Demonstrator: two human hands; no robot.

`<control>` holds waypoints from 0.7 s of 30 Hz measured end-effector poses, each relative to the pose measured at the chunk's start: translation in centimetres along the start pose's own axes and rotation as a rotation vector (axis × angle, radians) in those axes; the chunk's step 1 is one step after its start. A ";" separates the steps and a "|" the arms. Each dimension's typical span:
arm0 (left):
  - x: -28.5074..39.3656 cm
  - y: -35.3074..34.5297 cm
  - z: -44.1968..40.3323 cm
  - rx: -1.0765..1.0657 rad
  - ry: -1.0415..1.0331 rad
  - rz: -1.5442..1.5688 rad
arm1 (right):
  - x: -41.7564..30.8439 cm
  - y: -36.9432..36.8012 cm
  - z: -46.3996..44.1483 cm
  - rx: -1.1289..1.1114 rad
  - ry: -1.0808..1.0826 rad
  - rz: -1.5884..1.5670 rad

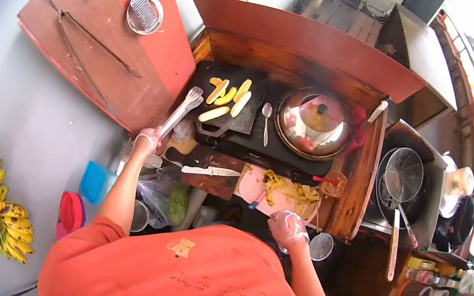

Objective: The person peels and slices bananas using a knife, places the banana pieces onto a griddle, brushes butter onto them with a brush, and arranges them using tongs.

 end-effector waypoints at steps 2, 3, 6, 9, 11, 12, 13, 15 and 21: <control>2.2 -0.5 -1.4 -0.106 0.063 0.046 | -0.7 0.6 -0.3 -0.015 -0.067 -0.040; 3.3 -0.8 -2.2 -0.201 0.127 0.090 | -0.8 0.4 -0.5 -0.016 -0.078 -0.041; 4.9 -4.0 -6.5 -0.280 0.040 0.135 | -1.6 0.1 -1.2 -0.040 0.005 0.068; 5.5 -5.8 -7.9 -0.343 -0.002 0.220 | -2.3 0.0 -1.7 -0.037 -0.223 0.004; 5.7 -6.1 -8.2 -0.345 -0.029 0.248 | -2.5 -0.5 -1.9 -0.025 -0.239 -0.015; 5.7 -5.7 -8.1 -0.282 -0.005 0.246 | -2.6 -0.8 -2.0 -0.024 -0.243 -0.015; 6.0 -5.0 -7.5 -0.219 0.017 0.242 | -2.6 -1.1 -2.0 -0.013 -0.238 -0.029; 8.0 -2.1 -4.8 0.026 -0.192 0.019 | -2.5 -1.7 -2.3 0.001 -0.235 -0.047; 11.5 3.1 1.1 0.580 -0.445 -0.519 | -3.0 -2.0 -4.4 -0.036 -0.241 -0.032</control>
Point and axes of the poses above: each hand's wrist, its own z-axis away from the middle knuckle, its own y-axis out of the back of the hand, x = y × z, the point moved 3 cm from there along -z, towards the middle knuckle, and after that the axes turned 12 degrees about y, right-handed, at the moved point
